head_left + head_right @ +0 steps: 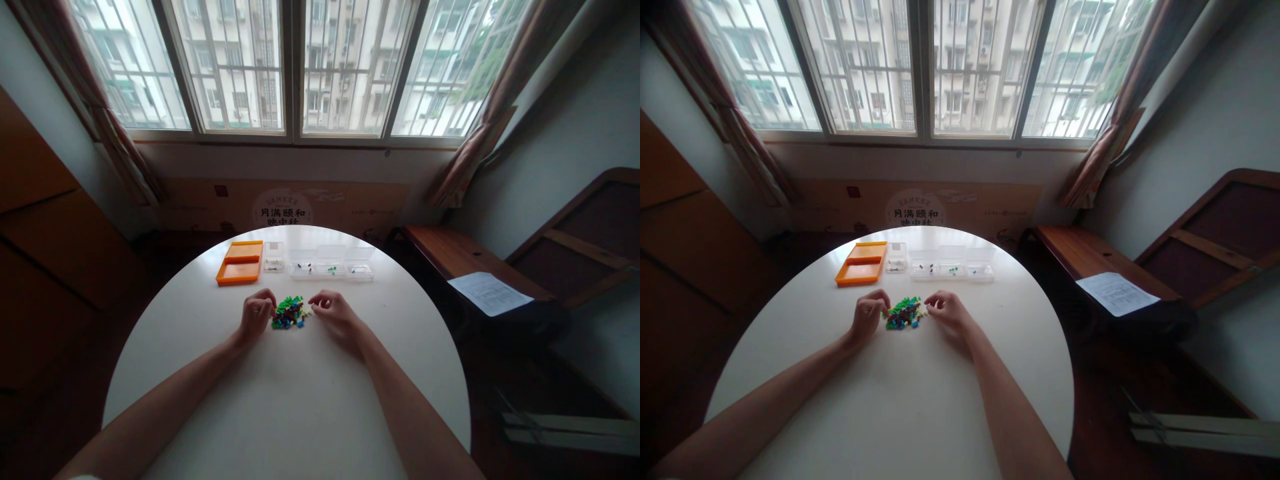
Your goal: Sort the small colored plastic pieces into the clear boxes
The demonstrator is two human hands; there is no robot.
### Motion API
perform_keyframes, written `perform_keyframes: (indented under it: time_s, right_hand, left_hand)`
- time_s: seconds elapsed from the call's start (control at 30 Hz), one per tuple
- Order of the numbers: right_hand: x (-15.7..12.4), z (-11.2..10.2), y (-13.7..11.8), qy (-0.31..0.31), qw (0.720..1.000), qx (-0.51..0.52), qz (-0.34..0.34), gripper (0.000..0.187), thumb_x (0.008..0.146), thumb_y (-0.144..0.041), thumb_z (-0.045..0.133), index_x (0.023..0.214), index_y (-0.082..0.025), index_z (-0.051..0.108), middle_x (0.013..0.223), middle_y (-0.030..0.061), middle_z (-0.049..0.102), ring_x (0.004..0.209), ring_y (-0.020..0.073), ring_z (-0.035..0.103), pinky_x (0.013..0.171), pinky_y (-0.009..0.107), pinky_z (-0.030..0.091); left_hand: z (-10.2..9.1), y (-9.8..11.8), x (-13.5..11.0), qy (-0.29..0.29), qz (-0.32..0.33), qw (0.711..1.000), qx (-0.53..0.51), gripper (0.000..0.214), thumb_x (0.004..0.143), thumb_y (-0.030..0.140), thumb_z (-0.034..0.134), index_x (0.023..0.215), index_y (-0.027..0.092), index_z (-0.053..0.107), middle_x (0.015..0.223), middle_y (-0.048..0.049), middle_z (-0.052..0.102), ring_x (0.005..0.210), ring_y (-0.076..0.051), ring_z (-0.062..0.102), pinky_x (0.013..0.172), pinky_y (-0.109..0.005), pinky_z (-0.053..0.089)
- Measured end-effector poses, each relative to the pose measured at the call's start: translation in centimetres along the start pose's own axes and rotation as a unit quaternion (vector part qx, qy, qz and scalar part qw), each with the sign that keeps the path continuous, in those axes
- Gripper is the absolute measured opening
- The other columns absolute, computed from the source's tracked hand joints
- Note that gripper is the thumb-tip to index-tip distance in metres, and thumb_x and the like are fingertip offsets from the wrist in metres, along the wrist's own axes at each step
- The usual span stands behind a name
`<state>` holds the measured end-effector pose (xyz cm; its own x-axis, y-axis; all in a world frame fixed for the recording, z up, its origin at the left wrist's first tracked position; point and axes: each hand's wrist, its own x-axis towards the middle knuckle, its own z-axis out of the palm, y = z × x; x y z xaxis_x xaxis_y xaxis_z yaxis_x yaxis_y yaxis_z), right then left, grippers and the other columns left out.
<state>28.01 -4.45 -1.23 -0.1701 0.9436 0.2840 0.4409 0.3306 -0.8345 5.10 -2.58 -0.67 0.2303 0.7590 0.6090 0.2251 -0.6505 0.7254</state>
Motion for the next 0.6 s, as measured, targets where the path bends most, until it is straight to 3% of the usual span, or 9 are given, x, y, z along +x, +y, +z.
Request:
perform_keyframes:
  time_s: [0.2, 0.6]
  right_hand:
    - [-0.4, 0.4, -0.1, -0.012, 0.998, -0.052, -0.019, 0.016, 0.07, -0.019, 0.06, 0.081, -0.018, 0.071, 0.067, 0.0013, 0.061, 0.057, 0.0107, 0.051, 0.056, 0.023, 0.039]
    - [-0.4, 2.5, -1.4, 0.02, 0.993, -0.102, -0.053, 0.008, 0.071, -0.015, 0.059, 0.072, -0.017, 0.067, 0.069, 0.0009, 0.055, 0.057, 0.0093, 0.048, 0.057, 0.022, 0.037]
  left_hand:
    - [0.0, 0.5, 0.3, 0.041, -0.017, 0.998, 0.038, 0.043, 0.084, 0.023, 0.042, 0.042, 0.016, 0.046, 0.053, -0.001, 0.051, 0.051, -0.01, 0.05, 0.05, -0.023, 0.038]
    - [0.3, 0.9, 0.4, 0.03, 0.0, 0.997, 0.068, 0.045, 0.086, 0.025, 0.045, 0.042, 0.016, 0.047, 0.048, 0.0011, 0.045, 0.045, -0.008, 0.043, 0.046, -0.022, 0.034]
